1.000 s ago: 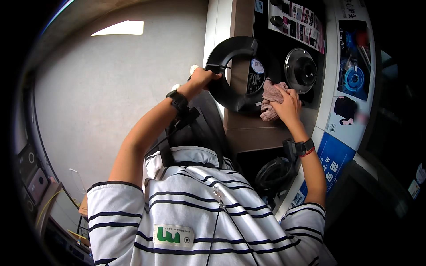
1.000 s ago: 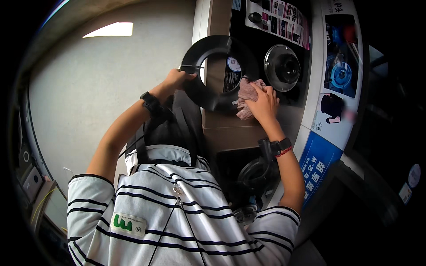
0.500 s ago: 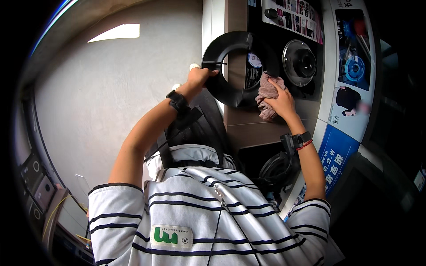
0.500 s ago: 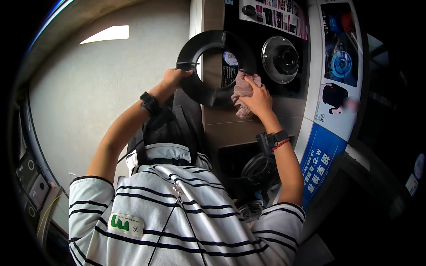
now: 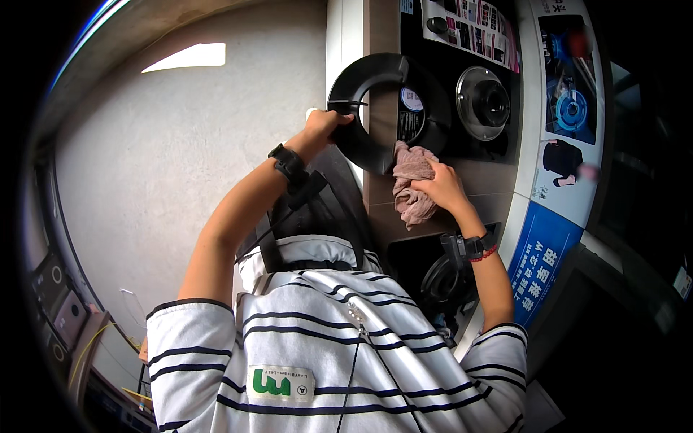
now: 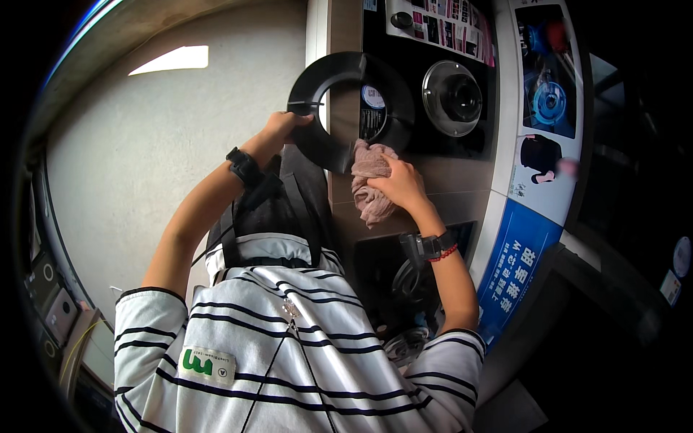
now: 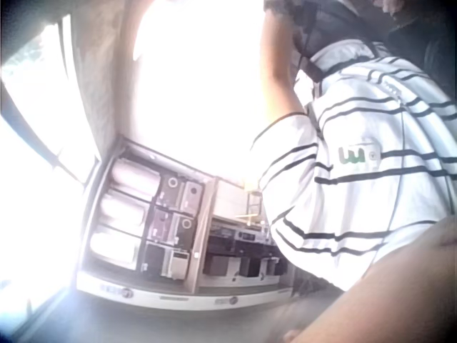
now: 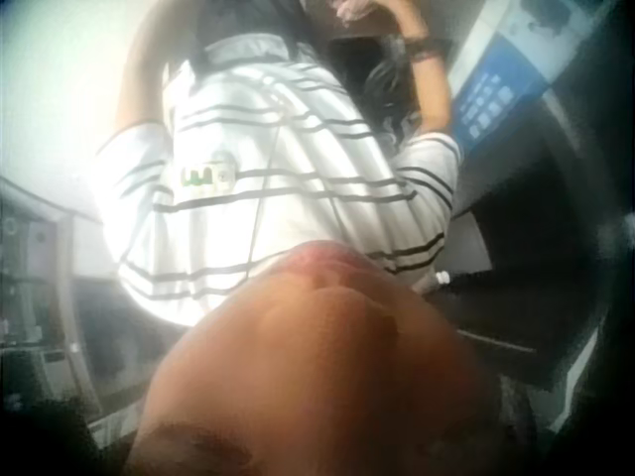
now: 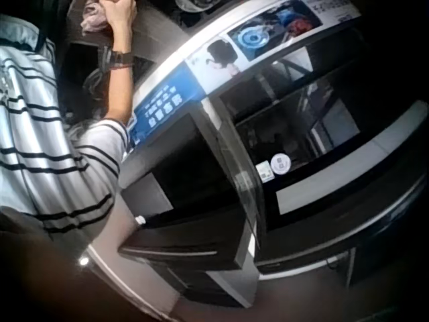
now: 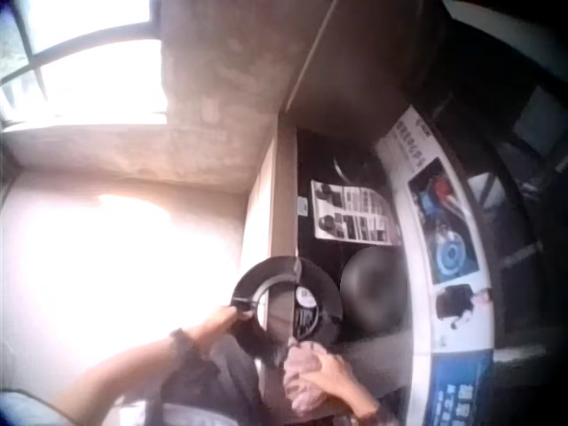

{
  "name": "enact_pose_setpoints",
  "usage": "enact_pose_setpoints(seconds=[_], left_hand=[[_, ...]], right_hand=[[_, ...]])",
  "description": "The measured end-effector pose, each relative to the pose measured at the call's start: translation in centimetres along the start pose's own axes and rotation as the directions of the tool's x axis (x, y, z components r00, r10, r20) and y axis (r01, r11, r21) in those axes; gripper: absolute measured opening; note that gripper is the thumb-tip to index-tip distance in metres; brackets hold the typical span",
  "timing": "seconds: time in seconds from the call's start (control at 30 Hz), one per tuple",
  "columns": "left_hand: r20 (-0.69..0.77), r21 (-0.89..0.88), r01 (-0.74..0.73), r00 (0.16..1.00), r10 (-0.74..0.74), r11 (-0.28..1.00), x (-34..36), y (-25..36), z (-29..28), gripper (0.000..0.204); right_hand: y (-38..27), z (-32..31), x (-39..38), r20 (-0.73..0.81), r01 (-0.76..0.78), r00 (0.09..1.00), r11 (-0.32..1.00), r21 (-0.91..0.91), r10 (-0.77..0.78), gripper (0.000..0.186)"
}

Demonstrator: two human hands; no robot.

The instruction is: The person wipes a wooden shelf with a cloth, then picks up a stove burner cap, wipes it, and wipes the surrounding stovetop surface.

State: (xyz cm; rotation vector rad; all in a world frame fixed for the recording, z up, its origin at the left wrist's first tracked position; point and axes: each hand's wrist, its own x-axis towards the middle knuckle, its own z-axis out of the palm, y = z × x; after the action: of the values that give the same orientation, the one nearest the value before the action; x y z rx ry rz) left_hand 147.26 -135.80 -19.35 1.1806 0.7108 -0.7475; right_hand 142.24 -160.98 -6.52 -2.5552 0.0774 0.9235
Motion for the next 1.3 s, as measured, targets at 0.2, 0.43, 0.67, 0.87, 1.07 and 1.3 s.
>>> enact_pose_setpoints(seconds=[0.2,0.43,0.67,0.87,1.07,1.3], left_hand=[[0.006,-0.091,-0.037,0.999,0.038,0.995,-0.7,0.3,0.0,0.027],[0.0,-0.067,-0.043,0.999,0.043,0.997,-0.7,0.4,0.0,0.029],[-0.048,-0.051,-0.021,0.999,0.019,0.999,0.0,0.2,0.1,0.031],[-0.04,-0.063,-0.023,0.999,0.021,0.998,-0.3,0.4,0.4,0.031],[-0.029,-0.018,0.004,1.0,-0.004,1.0,0.0,0.5,-0.1,0.033],[-0.039,0.151,0.031,0.999,-0.026,0.988,-1.6,0.2,0.2,0.037]], right_hand=[[0.7,-2.5,0.8,-0.217,-0.116,0.975,0.935,-0.335,0.043,0.069],[-0.2,1.0,1.7,-0.211,0.047,0.911,0.596,-0.801,-0.355,0.059],[-1.4,1.7,0.6,0.023,0.432,0.817,0.587,-0.685,-0.576,0.04],[-1.1,0.9,1.7,0.044,0.544,0.759,0.596,-0.59,-0.649,0.033],[-1.1,1.0,0.9,0.085,0.594,0.738,0.586,-0.551,-0.669,0.039],[-0.8,2.1,-2.9,0.082,0.548,0.785,0.625,-0.556,-0.614,0.042]])
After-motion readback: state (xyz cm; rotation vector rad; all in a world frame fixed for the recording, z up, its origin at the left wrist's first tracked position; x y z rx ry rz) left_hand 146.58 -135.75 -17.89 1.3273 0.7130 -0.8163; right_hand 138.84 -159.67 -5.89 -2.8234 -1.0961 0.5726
